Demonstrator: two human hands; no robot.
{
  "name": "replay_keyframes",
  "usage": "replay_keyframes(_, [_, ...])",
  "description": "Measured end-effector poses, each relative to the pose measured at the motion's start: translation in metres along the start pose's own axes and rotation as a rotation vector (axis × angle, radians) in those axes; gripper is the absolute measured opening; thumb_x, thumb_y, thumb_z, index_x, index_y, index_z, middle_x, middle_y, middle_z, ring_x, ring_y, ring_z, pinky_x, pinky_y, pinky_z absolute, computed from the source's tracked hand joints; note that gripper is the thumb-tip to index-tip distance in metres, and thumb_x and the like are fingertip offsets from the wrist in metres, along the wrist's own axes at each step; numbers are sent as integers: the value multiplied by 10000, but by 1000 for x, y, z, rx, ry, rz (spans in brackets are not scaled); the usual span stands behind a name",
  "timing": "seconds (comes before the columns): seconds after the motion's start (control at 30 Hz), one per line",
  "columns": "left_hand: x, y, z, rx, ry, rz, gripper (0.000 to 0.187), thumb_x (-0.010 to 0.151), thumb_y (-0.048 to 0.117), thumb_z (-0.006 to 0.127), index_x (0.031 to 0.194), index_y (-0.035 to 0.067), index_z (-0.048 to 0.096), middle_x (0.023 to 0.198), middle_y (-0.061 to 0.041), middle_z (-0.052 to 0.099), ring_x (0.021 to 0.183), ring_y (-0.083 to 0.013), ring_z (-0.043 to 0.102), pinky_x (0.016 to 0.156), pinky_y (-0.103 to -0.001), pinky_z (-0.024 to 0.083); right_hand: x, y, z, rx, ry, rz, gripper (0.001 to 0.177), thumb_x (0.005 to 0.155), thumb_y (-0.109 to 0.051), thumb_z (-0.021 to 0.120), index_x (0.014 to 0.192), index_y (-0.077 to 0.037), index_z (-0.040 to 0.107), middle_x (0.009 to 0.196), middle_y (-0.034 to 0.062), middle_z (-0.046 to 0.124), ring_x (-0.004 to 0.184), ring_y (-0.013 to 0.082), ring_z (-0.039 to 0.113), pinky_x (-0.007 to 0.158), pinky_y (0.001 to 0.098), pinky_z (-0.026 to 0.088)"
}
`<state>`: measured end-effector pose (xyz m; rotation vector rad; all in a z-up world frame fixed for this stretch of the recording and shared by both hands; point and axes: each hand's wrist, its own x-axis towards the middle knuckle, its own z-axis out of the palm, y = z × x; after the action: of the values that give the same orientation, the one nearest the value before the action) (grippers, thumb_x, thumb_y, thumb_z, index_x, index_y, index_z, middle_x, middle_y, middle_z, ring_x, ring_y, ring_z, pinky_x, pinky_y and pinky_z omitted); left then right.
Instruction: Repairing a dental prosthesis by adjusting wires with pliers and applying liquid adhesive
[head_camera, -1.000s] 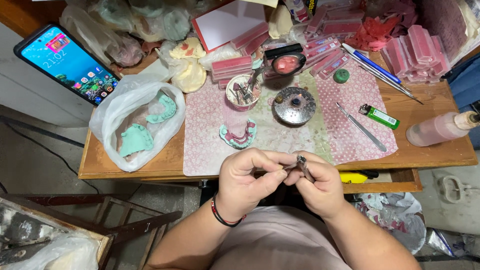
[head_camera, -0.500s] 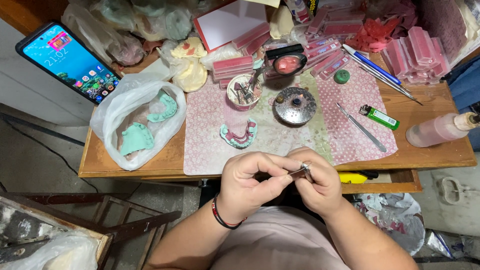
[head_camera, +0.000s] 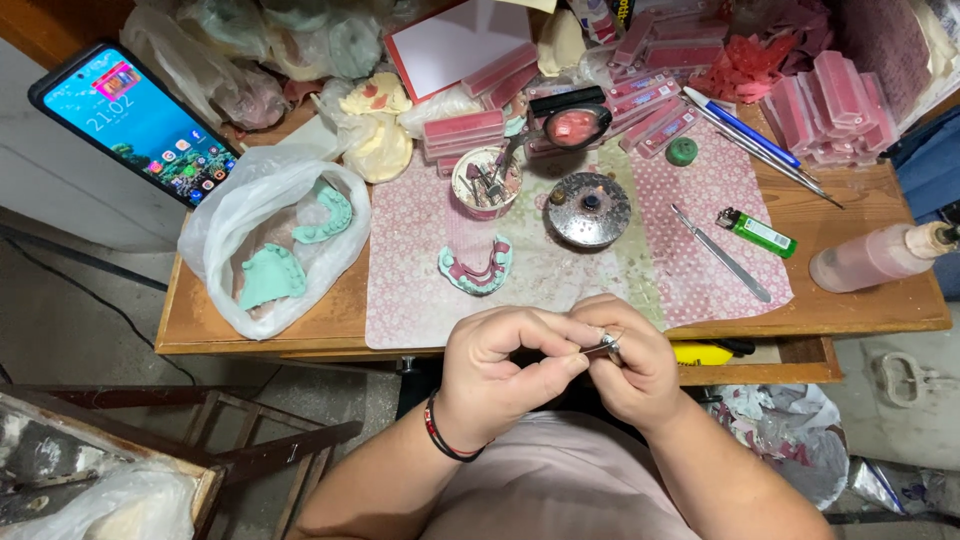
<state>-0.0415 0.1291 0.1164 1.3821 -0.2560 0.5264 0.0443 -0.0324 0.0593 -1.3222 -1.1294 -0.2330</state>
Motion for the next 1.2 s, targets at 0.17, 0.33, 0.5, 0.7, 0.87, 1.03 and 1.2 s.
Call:
replay_keyframes(0.17, [0, -3, 1, -34, -10, -7, 103, 830, 65, 851, 822, 47, 750, 921, -116, 818, 830, -242, 784, 781, -375, 621, -8, 2, -2, 31, 12, 25, 187, 924, 41, 587, 748, 49, 648, 798, 192, 658, 721, 369, 675, 648, 450, 580])
replay_keyframes(0.33, [1, -3, 2, -18, -11, -1, 101, 830, 66, 851, 822, 50, 752, 917, -113, 818, 827, -245, 785, 780, -374, 622, -8, 2, -2, 16, 14, 12, 193, 929, 36, 588, 743, 44, 640, 805, 195, 660, 724, 372, 676, 650, 450, 580])
replay_keyframes(0.5, [2, -3, 3, 5, -11, 10, 97, 829, 69, 852, 822, 56, 756, 910, -107, 818, 822, -250, 787, 779, -373, 625, -6, 3, -3, -8, 15, -7, 204, 937, 30, 589, 737, 38, 629, 817, 198, 664, 730, 377, 677, 653, 450, 581])
replay_keyframes(0.7, [1, -2, 3, 27, -8, 18, 93, 829, 71, 853, 823, 61, 760, 904, -101, 818, 818, -254, 788, 778, -371, 627, -5, 3, -3, -30, 14, -22, 216, 945, 23, 591, 731, 31, 617, 828, 202, 668, 735, 383, 679, 657, 450, 582])
replay_keyframes(0.87, [1, -1, 4, 45, -6, 26, 90, 829, 72, 853, 823, 65, 763, 899, -96, 818, 814, -257, 790, 777, -370, 629, -4, 2, -2, -47, 13, -37, 225, 950, 18, 592, 726, 26, 608, 836, 205, 671, 739, 386, 680, 660, 450, 583])
replay_keyframes(1.03, [1, 4, 4, 60, -4, 35, 88, 828, 74, 854, 823, 69, 766, 894, -92, 818, 811, -261, 791, 776, -369, 630, -1, -4, -1, -66, 12, -52, 236, 956, 13, 593, 721, 21, 600, 844, 208, 673, 743, 390, 681, 662, 451, 584])
replay_keyframes(1.2, [-1, 10, 1, 169, -96, 65, 57, 950, 118, 741, 938, 90, 693, 1029, -124, 781, 935, -228, 785, 889, -342, 630, -1, -12, -1, -242, -39, 12, 253, 1028, -128, 504, 822, 6, 564, 895, 151, 621, 796, 319, 639, 758, 428, 564])
